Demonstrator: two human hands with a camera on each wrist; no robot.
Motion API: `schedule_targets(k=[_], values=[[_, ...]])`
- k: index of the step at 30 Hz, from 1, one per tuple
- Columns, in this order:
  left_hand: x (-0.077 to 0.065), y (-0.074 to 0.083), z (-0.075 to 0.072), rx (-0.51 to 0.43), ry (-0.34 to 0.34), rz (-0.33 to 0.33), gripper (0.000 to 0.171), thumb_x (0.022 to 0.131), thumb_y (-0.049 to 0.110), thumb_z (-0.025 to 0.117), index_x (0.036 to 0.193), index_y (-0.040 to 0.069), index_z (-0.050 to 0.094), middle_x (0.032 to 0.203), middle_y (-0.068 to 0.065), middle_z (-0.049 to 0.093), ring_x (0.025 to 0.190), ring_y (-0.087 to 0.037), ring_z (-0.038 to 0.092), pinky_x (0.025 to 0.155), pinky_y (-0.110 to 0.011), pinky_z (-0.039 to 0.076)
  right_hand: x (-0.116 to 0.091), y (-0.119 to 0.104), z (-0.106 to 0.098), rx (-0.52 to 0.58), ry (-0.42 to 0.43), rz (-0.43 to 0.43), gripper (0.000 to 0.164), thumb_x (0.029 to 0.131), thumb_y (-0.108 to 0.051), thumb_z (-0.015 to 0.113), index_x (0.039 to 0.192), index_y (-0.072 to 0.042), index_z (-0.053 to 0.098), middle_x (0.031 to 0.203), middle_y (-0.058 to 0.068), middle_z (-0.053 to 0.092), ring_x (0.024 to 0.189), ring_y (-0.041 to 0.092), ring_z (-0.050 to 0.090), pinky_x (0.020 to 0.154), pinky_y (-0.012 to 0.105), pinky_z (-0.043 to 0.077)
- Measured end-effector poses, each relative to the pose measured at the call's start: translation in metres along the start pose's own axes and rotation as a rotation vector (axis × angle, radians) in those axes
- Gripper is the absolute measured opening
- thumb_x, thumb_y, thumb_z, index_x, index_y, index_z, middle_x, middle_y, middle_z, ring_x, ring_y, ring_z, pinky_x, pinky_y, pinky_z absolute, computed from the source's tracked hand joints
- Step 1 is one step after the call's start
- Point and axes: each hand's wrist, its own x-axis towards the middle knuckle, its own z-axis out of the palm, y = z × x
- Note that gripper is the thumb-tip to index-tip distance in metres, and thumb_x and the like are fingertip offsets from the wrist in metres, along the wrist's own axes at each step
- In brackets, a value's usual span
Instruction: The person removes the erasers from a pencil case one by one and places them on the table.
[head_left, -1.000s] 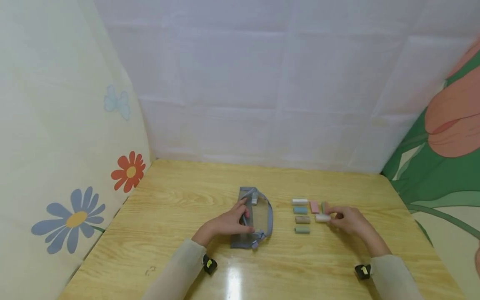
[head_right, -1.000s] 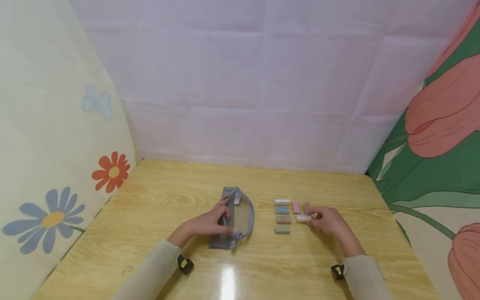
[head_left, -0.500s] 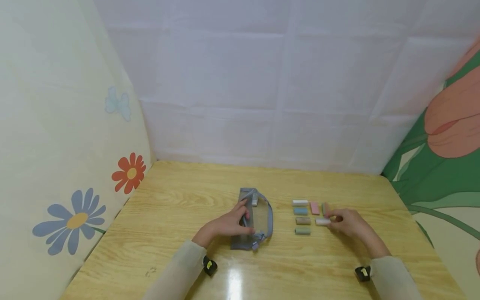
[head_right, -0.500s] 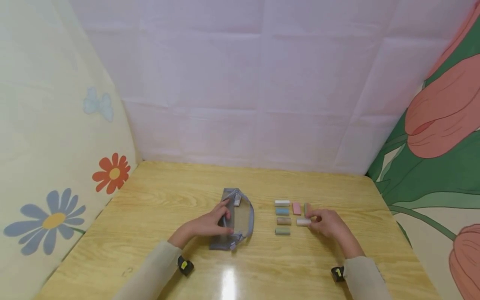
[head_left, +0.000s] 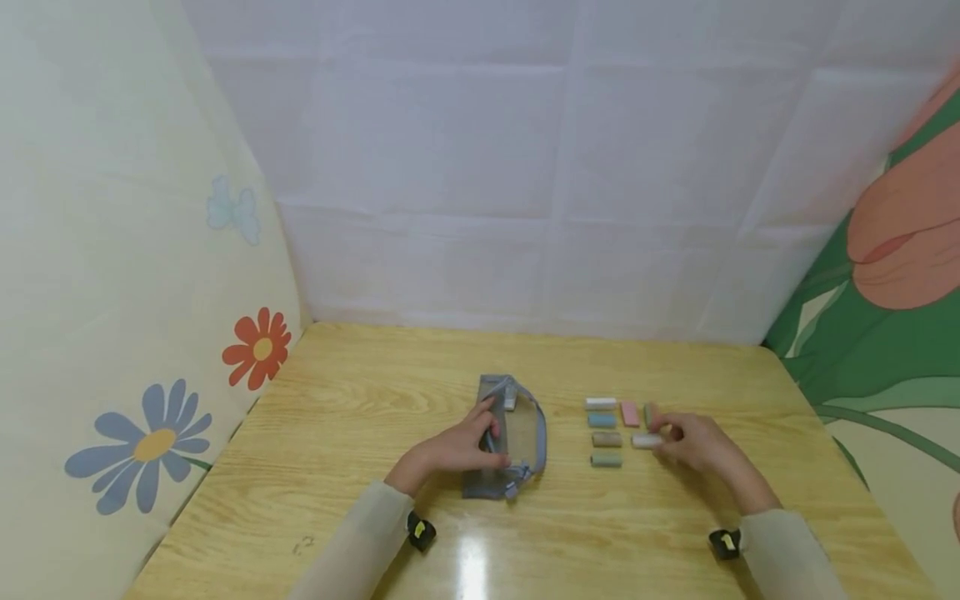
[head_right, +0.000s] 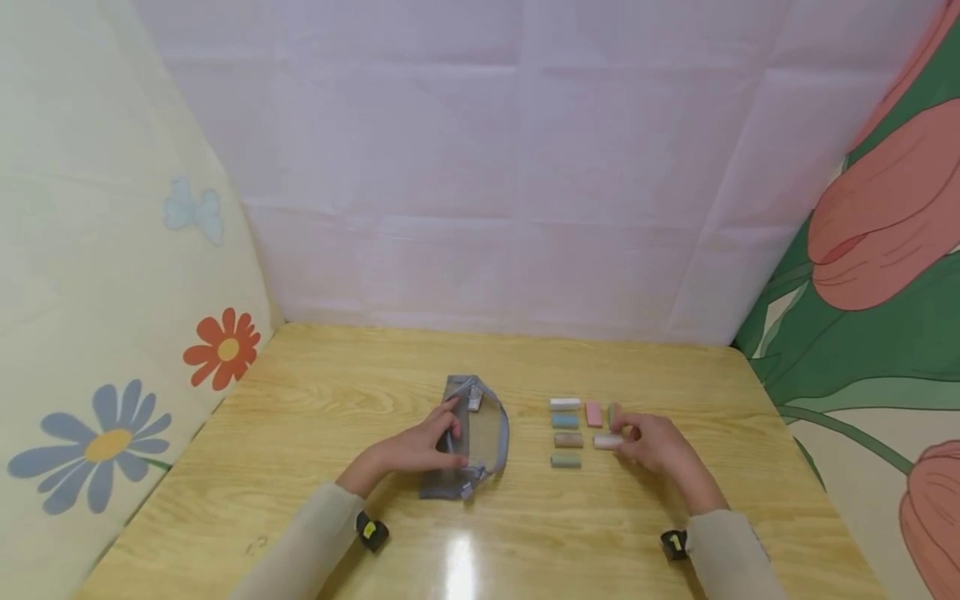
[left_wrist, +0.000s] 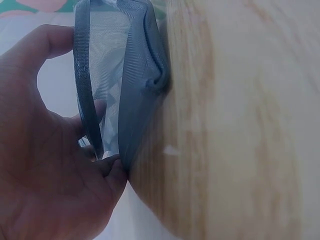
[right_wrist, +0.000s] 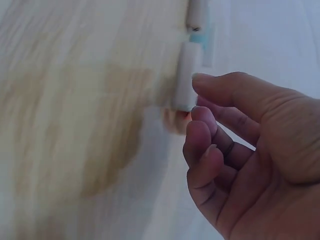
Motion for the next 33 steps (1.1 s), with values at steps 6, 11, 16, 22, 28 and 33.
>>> schedule_targets(k=[6, 11, 16, 22, 28, 33], values=[[-0.004, -0.001, 0.001, 0.002, -0.018, 0.005, 0.044, 0.087, 0.046, 0.069, 0.105, 0.014, 0.047, 0.168, -0.023, 0.005, 0.148, -0.047, 0.024, 0.109, -0.053, 0.038, 0.003, -0.027, 0.007, 0.041, 0.066, -0.075, 0.030, 0.091, -0.019, 0.072, 0.114, -0.001, 0.069, 0.074, 0.000, 0.055, 0.065, 0.015, 0.048, 0.059, 0.030, 0.040], [-0.006, -0.001, 0.000, -0.017, -0.003, -0.003, 0.044, 0.086, 0.046, 0.071, 0.105, 0.014, 0.047, 0.168, -0.022, 0.004, 0.147, -0.048, 0.026, 0.108, -0.054, 0.038, 0.017, -0.063, 0.016, 0.076, 0.114, -0.129, 0.035, 0.094, -0.019, 0.069, 0.122, 0.000, 0.066, 0.077, 0.000, 0.060, 0.064, 0.014, 0.051, 0.060, 0.031, 0.043], [-0.002, -0.003, -0.001, -0.010, 0.000, 0.003, 0.043, 0.086, 0.046, 0.070, 0.104, 0.014, 0.048, 0.168, -0.022, 0.005, 0.148, -0.048, 0.026, 0.108, -0.052, 0.039, 0.031, -0.093, 0.029, 0.133, 0.147, -0.105, 0.040, 0.094, -0.022, 0.069, 0.128, -0.001, 0.063, 0.082, 0.000, 0.065, 0.066, 0.013, 0.056, 0.061, 0.032, 0.046], [-0.001, -0.004, 0.001, -0.016, -0.002, -0.010, 0.043, 0.086, 0.046, 0.070, 0.105, 0.014, 0.048, 0.168, -0.022, 0.005, 0.146, -0.046, 0.029, 0.106, -0.050, 0.041, 0.044, -0.114, 0.051, 0.221, 0.149, -0.079, 0.045, 0.094, -0.027, 0.071, 0.132, -0.004, 0.061, 0.086, 0.001, 0.065, 0.068, 0.014, 0.057, 0.062, 0.031, 0.047], [0.002, -0.009, 0.005, -0.012, -0.001, -0.020, 0.044, 0.085, 0.047, 0.071, 0.105, 0.016, 0.048, 0.168, -0.021, 0.006, 0.143, -0.041, 0.035, 0.106, -0.050, 0.041, 0.055, -0.127, 0.067, 0.263, 0.176, -0.052, 0.043, 0.093, -0.028, 0.072, 0.130, -0.007, 0.063, 0.085, 0.000, 0.064, 0.065, 0.014, 0.053, 0.059, 0.031, 0.044], [0.002, -0.006, 0.001, 0.004, 0.006, -0.016, 0.044, 0.084, 0.049, 0.071, 0.105, 0.017, 0.048, 0.168, -0.020, 0.007, 0.138, -0.039, 0.041, 0.102, -0.048, 0.044, 0.062, -0.134, 0.071, 0.301, 0.176, -0.064, 0.040, 0.093, -0.025, 0.073, 0.128, -0.008, 0.065, 0.083, 0.000, 0.064, 0.064, 0.014, 0.054, 0.059, 0.031, 0.044]])
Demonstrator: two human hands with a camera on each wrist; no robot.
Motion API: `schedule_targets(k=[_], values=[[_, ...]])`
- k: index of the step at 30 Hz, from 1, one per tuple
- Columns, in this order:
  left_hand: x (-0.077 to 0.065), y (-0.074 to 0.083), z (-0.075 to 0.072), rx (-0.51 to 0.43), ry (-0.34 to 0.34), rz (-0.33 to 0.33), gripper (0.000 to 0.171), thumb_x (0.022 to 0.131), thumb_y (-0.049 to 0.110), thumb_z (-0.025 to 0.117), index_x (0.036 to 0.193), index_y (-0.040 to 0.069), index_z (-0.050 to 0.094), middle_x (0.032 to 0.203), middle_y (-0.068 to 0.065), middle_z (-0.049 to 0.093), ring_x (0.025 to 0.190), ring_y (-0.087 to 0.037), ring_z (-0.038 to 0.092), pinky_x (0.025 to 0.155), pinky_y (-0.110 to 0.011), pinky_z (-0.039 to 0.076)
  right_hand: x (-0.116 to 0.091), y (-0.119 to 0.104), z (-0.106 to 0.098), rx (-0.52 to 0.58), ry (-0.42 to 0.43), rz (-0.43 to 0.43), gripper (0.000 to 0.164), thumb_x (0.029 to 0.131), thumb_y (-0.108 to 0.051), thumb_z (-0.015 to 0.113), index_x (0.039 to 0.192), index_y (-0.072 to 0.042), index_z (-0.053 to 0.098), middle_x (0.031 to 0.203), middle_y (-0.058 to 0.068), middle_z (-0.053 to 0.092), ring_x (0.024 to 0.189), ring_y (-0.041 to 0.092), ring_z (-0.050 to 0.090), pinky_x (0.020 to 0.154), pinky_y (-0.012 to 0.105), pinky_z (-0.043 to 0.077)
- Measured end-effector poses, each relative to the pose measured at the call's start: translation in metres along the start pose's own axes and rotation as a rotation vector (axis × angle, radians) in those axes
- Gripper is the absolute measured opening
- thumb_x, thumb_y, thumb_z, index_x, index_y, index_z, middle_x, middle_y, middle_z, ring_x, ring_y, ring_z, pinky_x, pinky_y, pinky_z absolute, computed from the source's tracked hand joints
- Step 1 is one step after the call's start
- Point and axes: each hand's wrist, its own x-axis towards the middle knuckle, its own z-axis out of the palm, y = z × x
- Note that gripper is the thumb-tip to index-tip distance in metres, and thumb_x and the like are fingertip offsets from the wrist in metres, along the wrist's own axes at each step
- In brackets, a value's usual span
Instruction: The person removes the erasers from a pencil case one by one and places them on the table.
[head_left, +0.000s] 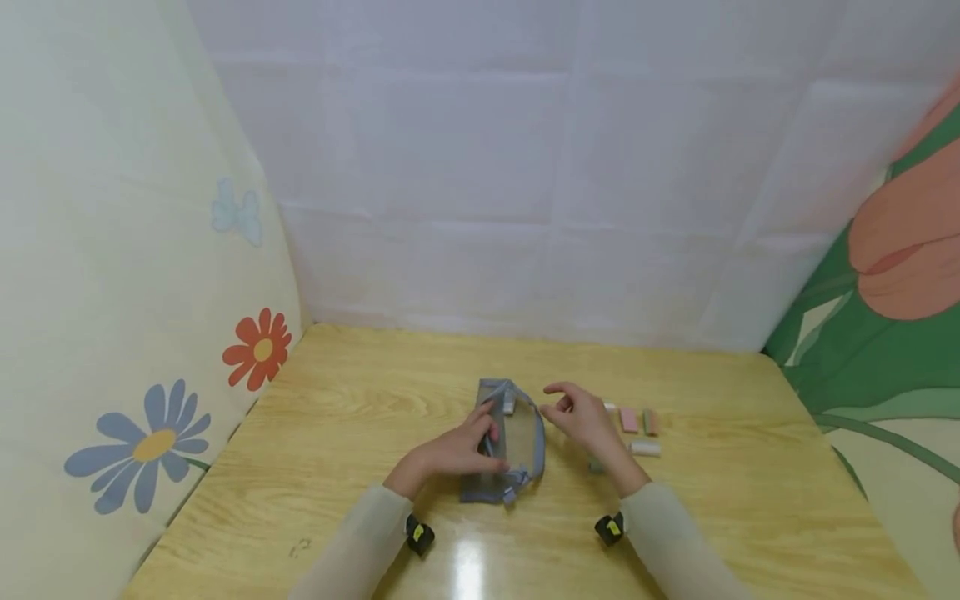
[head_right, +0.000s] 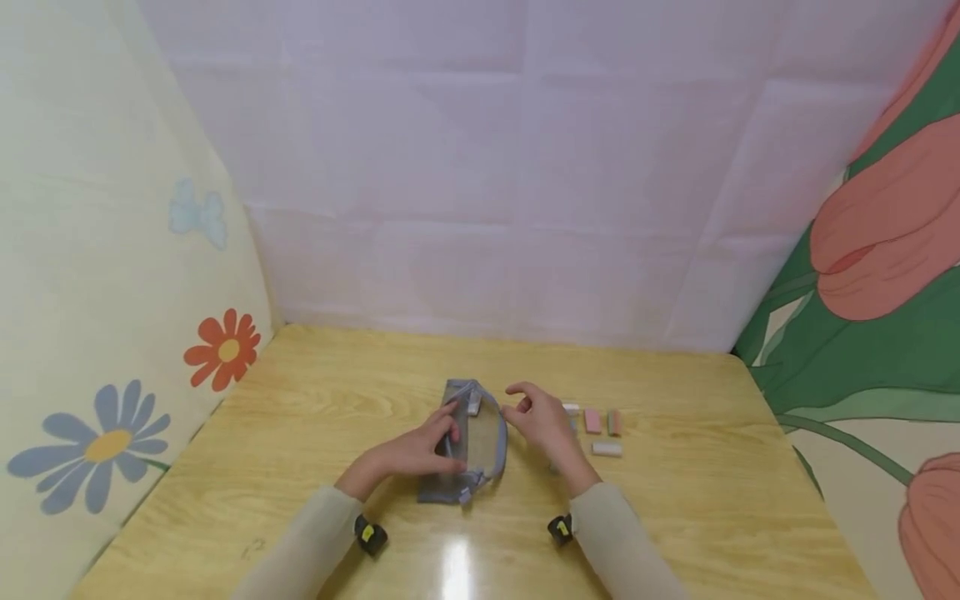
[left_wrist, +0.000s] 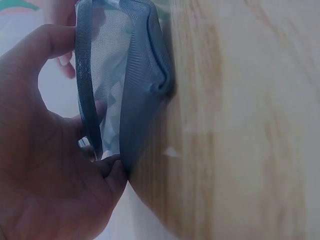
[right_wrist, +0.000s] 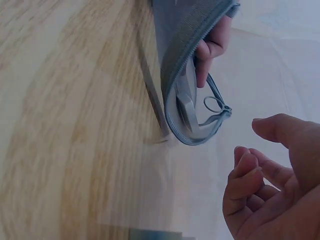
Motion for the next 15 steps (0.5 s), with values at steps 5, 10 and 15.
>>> schedule_targets(k=[5, 10, 15], values=[[-0.002, 0.009, -0.006, -0.015, 0.004, 0.013, 0.047, 0.084, 0.047, 0.071, 0.109, 0.014, 0.048, 0.167, -0.023, 0.007, 0.142, -0.041, 0.036, 0.106, -0.050, 0.040, 0.005, -0.006, 0.008, 0.034, -0.022, 0.004, 0.038, 0.092, -0.022, 0.073, 0.126, -0.008, 0.065, 0.082, 0.001, 0.065, 0.064, 0.014, 0.056, 0.059, 0.031, 0.045], [-0.001, 0.008, -0.005, -0.034, -0.005, 0.014, 0.051, 0.084, 0.046, 0.071, 0.114, 0.012, 0.046, 0.167, -0.024, 0.007, 0.145, -0.040, 0.030, 0.110, -0.052, 0.037, 0.007, -0.010, 0.017, 0.024, -0.056, -0.002, 0.037, 0.090, -0.023, 0.075, 0.124, -0.010, 0.065, 0.079, 0.001, 0.064, 0.065, 0.014, 0.055, 0.060, 0.029, 0.044], [-0.001, 0.005, -0.002, -0.047, -0.004, 0.004, 0.055, 0.085, 0.046, 0.070, 0.120, 0.011, 0.045, 0.167, -0.023, 0.004, 0.147, -0.039, 0.027, 0.113, -0.053, 0.034, 0.008, -0.011, 0.026, -0.028, -0.066, -0.025, 0.040, 0.089, -0.025, 0.075, 0.124, -0.009, 0.065, 0.078, 0.000, 0.061, 0.064, 0.013, 0.053, 0.060, 0.028, 0.043]])
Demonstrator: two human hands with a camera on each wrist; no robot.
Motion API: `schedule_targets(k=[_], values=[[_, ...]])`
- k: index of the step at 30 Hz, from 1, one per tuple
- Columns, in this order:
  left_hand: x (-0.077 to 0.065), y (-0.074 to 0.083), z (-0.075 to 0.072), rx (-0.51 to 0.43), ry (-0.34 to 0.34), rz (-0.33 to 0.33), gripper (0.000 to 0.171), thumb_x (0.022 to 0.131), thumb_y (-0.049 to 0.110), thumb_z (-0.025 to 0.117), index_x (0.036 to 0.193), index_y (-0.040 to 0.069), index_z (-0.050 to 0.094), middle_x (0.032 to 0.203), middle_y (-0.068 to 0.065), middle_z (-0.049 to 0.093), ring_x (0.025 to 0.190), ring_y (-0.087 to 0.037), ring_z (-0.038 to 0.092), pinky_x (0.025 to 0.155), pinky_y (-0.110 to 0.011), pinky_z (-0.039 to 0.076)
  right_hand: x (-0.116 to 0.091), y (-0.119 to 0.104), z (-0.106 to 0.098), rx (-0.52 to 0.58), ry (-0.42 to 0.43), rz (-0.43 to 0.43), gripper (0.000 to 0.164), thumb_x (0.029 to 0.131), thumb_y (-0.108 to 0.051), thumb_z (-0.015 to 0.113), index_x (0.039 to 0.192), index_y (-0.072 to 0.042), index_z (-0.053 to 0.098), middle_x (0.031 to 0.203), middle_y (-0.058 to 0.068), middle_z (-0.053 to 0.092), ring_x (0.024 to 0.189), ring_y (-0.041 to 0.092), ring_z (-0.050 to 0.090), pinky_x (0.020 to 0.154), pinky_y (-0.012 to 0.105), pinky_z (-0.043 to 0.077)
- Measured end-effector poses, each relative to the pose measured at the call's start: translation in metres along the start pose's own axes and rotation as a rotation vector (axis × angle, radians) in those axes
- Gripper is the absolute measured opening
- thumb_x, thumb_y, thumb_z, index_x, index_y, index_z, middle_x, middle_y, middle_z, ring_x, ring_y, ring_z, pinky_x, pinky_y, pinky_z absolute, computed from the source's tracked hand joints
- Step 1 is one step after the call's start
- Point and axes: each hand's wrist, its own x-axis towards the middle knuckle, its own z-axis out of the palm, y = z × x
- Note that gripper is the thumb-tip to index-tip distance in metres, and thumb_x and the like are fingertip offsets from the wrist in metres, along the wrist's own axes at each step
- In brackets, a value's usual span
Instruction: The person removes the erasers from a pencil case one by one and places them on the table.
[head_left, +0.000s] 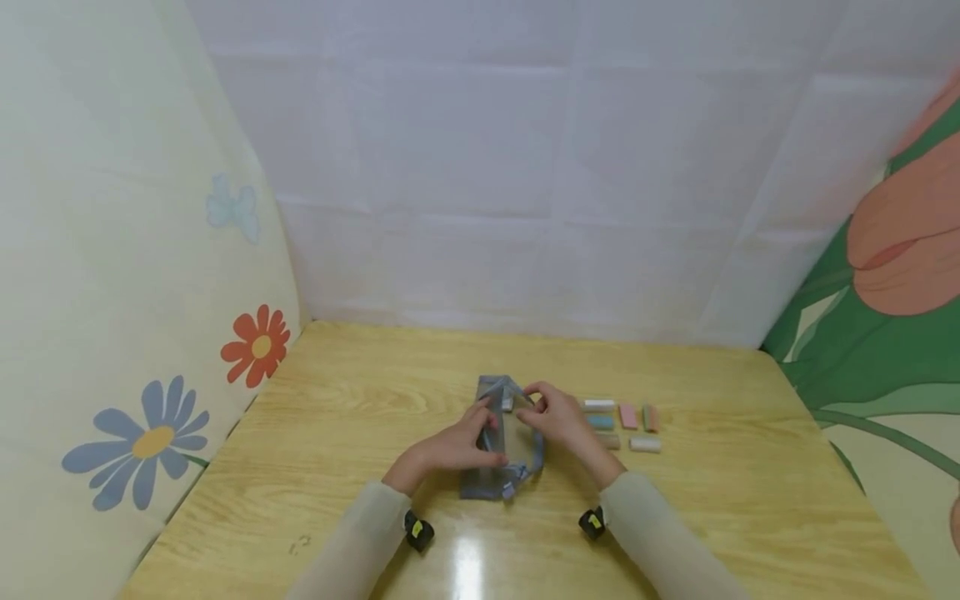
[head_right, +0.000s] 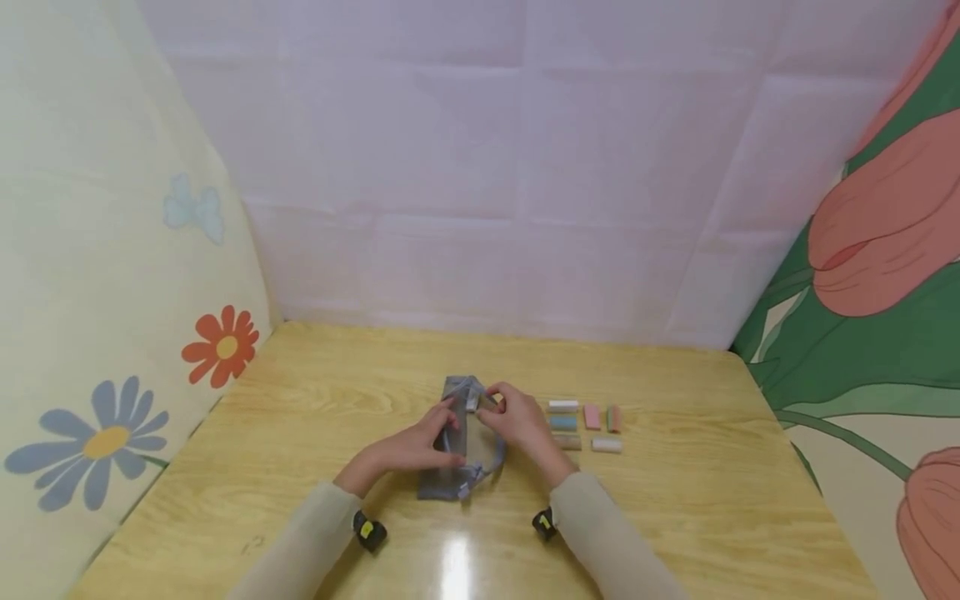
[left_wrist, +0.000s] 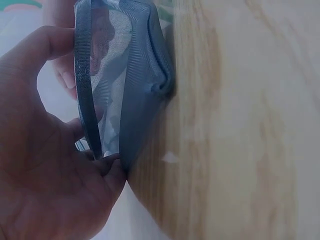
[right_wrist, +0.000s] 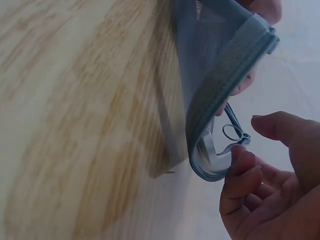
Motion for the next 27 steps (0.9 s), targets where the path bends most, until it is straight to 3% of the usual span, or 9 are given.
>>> schedule_targets(k=[7, 12, 17, 21, 27], values=[[0.002, -0.005, 0.001, -0.015, 0.048, 0.047, 0.055, 0.086, 0.038, 0.072, 0.123, 0.007, 0.045, 0.165, -0.025, 0.011, 0.149, -0.044, 0.022, 0.114, -0.057, 0.031, 0.003, 0.000, 0.008, -0.079, -0.011, -0.044, 0.041, 0.087, -0.028, 0.076, 0.121, -0.007, 0.067, 0.076, -0.001, 0.059, 0.065, 0.012, 0.052, 0.060, 0.030, 0.043], [0.001, -0.008, 0.000, -0.008, 0.057, 0.066, 0.061, 0.084, 0.039, 0.074, 0.128, 0.007, 0.045, 0.164, -0.025, 0.014, 0.148, -0.044, 0.023, 0.114, -0.057, 0.031, 0.007, -0.005, 0.014, -0.153, -0.003, -0.058, 0.043, 0.086, -0.029, 0.075, 0.120, -0.004, 0.067, 0.081, 0.001, 0.065, 0.072, 0.015, 0.056, 0.068, 0.034, 0.048], [0.000, -0.008, -0.002, -0.015, 0.061, 0.080, 0.064, 0.082, 0.039, 0.075, 0.129, 0.007, 0.045, 0.164, -0.025, 0.015, 0.148, -0.045, 0.024, 0.113, -0.058, 0.032, 0.012, -0.010, 0.017, -0.196, -0.009, -0.008, 0.046, 0.086, -0.031, 0.075, 0.123, -0.003, 0.066, 0.101, 0.014, 0.073, 0.085, 0.027, 0.065, 0.077, 0.042, 0.052], [0.000, -0.006, -0.001, -0.005, 0.051, 0.093, 0.067, 0.081, 0.039, 0.075, 0.130, 0.006, 0.046, 0.163, -0.026, 0.017, 0.145, -0.044, 0.029, 0.112, -0.056, 0.034, 0.014, -0.009, 0.021, -0.218, -0.025, 0.047, 0.048, 0.087, -0.031, 0.076, 0.125, -0.003, 0.066, 0.120, 0.020, 0.070, 0.104, 0.037, 0.067, 0.087, 0.047, 0.053], [0.000, -0.002, -0.002, 0.020, 0.051, 0.096, 0.069, 0.079, 0.040, 0.076, 0.131, 0.005, 0.046, 0.162, -0.026, 0.019, 0.141, -0.043, 0.036, 0.110, -0.055, 0.037, 0.021, -0.005, 0.029, -0.258, -0.012, 0.060, 0.045, 0.087, -0.033, 0.076, 0.121, -0.005, 0.068, 0.118, 0.019, 0.072, 0.100, 0.035, 0.068, 0.085, 0.046, 0.054]])
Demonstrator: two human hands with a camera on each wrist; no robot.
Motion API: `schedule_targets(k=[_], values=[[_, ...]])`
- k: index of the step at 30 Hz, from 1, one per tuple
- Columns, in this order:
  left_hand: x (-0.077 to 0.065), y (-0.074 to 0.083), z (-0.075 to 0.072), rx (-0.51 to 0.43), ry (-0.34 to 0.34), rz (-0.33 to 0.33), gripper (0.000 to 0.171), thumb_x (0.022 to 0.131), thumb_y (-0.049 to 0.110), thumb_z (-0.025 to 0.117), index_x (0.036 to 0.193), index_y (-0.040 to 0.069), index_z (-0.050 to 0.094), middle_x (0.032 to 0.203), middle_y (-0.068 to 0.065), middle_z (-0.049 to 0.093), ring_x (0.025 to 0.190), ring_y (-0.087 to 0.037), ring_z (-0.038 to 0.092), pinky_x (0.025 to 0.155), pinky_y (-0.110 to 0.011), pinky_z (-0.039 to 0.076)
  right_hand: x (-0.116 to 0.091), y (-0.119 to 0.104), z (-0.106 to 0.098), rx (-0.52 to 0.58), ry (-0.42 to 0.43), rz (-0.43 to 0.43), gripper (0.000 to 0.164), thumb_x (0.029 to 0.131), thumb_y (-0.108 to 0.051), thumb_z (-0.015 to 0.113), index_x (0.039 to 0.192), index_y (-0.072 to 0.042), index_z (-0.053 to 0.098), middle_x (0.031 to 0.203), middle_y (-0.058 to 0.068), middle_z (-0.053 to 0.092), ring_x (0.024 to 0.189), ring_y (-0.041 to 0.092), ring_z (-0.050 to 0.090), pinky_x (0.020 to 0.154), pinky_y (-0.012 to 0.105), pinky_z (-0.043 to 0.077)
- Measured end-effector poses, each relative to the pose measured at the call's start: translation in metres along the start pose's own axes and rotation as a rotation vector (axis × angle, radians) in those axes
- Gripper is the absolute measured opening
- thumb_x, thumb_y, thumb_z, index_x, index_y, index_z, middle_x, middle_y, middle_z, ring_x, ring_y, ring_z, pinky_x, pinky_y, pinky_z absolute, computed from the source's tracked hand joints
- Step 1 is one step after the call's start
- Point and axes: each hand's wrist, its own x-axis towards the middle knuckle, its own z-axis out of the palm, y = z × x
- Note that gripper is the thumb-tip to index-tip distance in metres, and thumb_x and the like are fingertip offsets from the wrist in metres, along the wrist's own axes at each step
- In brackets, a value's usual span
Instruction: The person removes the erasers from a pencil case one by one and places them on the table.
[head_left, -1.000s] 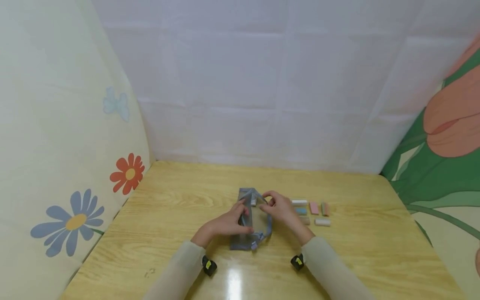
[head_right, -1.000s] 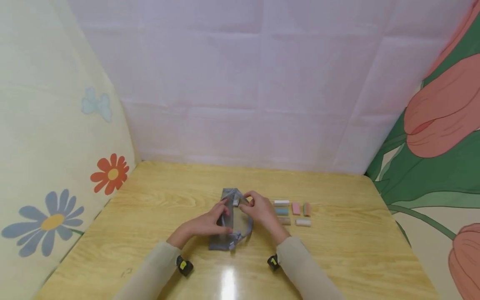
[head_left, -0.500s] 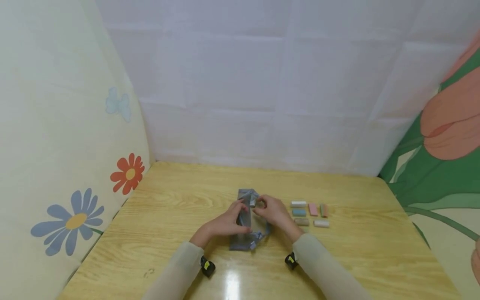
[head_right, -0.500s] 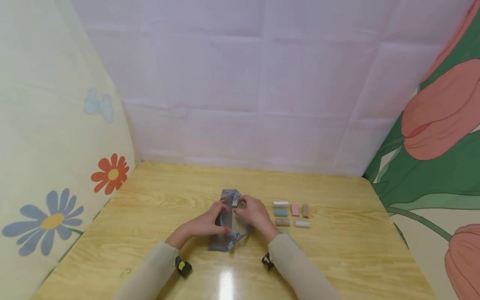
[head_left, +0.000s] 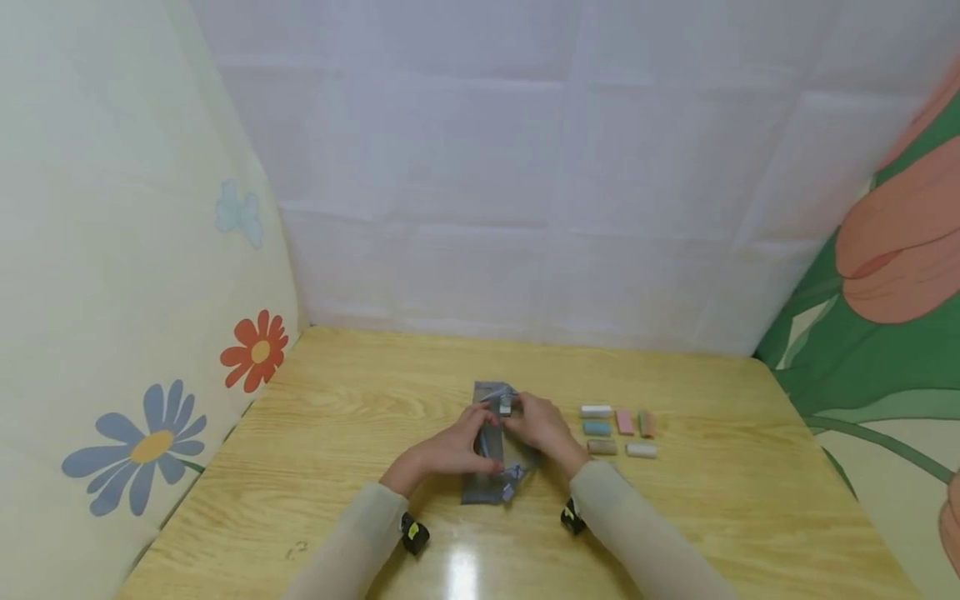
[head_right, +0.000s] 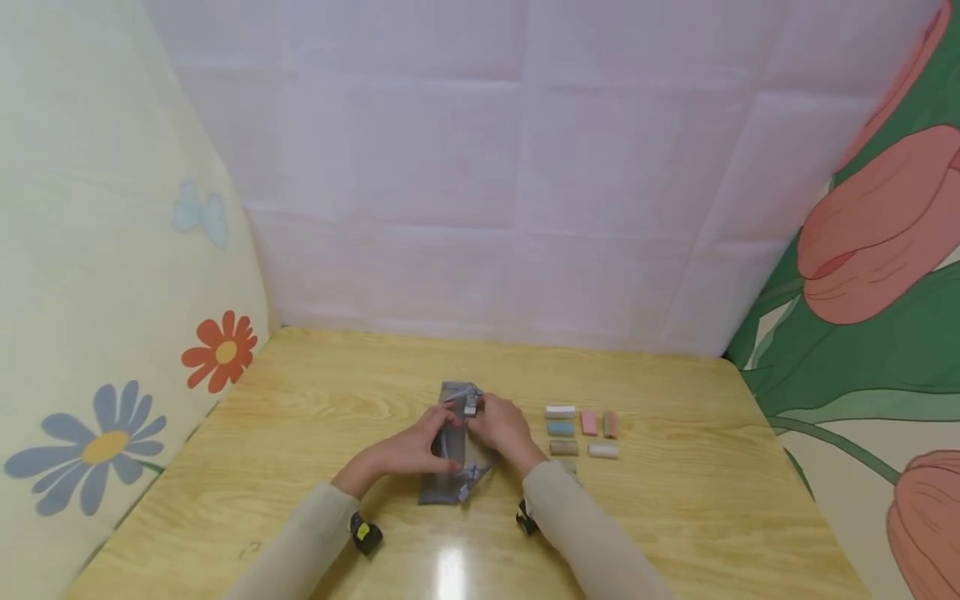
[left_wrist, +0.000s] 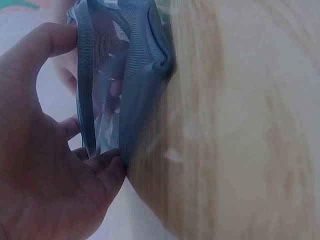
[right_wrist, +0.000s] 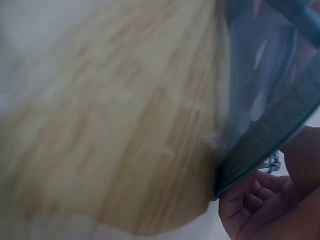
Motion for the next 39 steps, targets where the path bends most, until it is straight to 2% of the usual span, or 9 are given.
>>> schedule_targets(k=[9, 13, 20, 25, 29, 39], values=[[0.002, 0.001, -0.002, 0.039, -0.039, -0.033, 0.070, 0.079, 0.044, 0.074, 0.133, 0.011, 0.044, 0.165, -0.019, 0.017, 0.137, -0.040, 0.041, 0.109, -0.052, 0.040, 0.006, -0.001, 0.005, -0.035, 0.002, 0.084, 0.054, 0.086, -0.046, 0.076, 0.120, -0.005, 0.065, 0.117, 0.020, 0.070, 0.097, 0.036, 0.068, 0.078, 0.046, 0.053], [0.004, 0.001, -0.001, 0.038, -0.036, -0.027, 0.070, 0.079, 0.043, 0.074, 0.133, 0.011, 0.044, 0.164, -0.021, 0.018, 0.137, -0.040, 0.042, 0.109, -0.051, 0.040, 0.010, 0.001, 0.006, -0.058, 0.023, 0.102, 0.048, 0.088, -0.044, 0.075, 0.116, -0.006, 0.065, 0.112, 0.020, 0.072, 0.096, 0.036, 0.068, 0.076, 0.046, 0.053], [0.004, 0.000, 0.000, 0.016, -0.044, -0.042, 0.069, 0.078, 0.042, 0.075, 0.132, 0.010, 0.045, 0.164, -0.024, 0.018, 0.128, -0.037, 0.047, 0.101, -0.048, 0.046, 0.012, 0.004, 0.011, -0.051, 0.042, 0.101, 0.038, 0.089, -0.038, 0.073, 0.107, -0.006, 0.063, 0.100, 0.016, 0.071, 0.084, 0.031, 0.066, 0.071, 0.043, 0.052], [0.006, 0.000, 0.000, 0.022, -0.057, -0.057, 0.071, 0.079, 0.044, 0.073, 0.134, 0.011, 0.043, 0.165, -0.021, 0.017, 0.133, -0.037, 0.044, 0.103, -0.048, 0.044, 0.014, 0.006, 0.012, -0.057, 0.042, 0.101, 0.035, 0.092, -0.035, 0.070, 0.109, -0.005, 0.062, 0.104, 0.017, 0.071, 0.086, 0.031, 0.066, 0.073, 0.044, 0.052], [0.009, -0.001, -0.001, 0.032, -0.060, -0.055, 0.071, 0.079, 0.045, 0.073, 0.134, 0.011, 0.043, 0.165, -0.021, 0.017, 0.134, -0.037, 0.044, 0.104, -0.050, 0.044, 0.016, 0.005, 0.010, -0.065, 0.016, 0.110, 0.036, 0.095, -0.032, 0.066, 0.116, -0.003, 0.061, 0.110, 0.020, 0.070, 0.089, 0.032, 0.065, 0.076, 0.044, 0.052], [0.010, 0.001, -0.002, 0.030, -0.067, -0.021, 0.069, 0.080, 0.040, 0.074, 0.132, 0.007, 0.044, 0.164, -0.027, 0.018, 0.138, -0.041, 0.039, 0.107, -0.052, 0.041, 0.019, 0.000, 0.008, -0.093, 0.000, 0.137, 0.040, 0.092, -0.036, 0.070, 0.103, 0.000, 0.059, 0.090, 0.018, 0.065, 0.074, 0.029, 0.060, 0.065, 0.041, 0.051]])
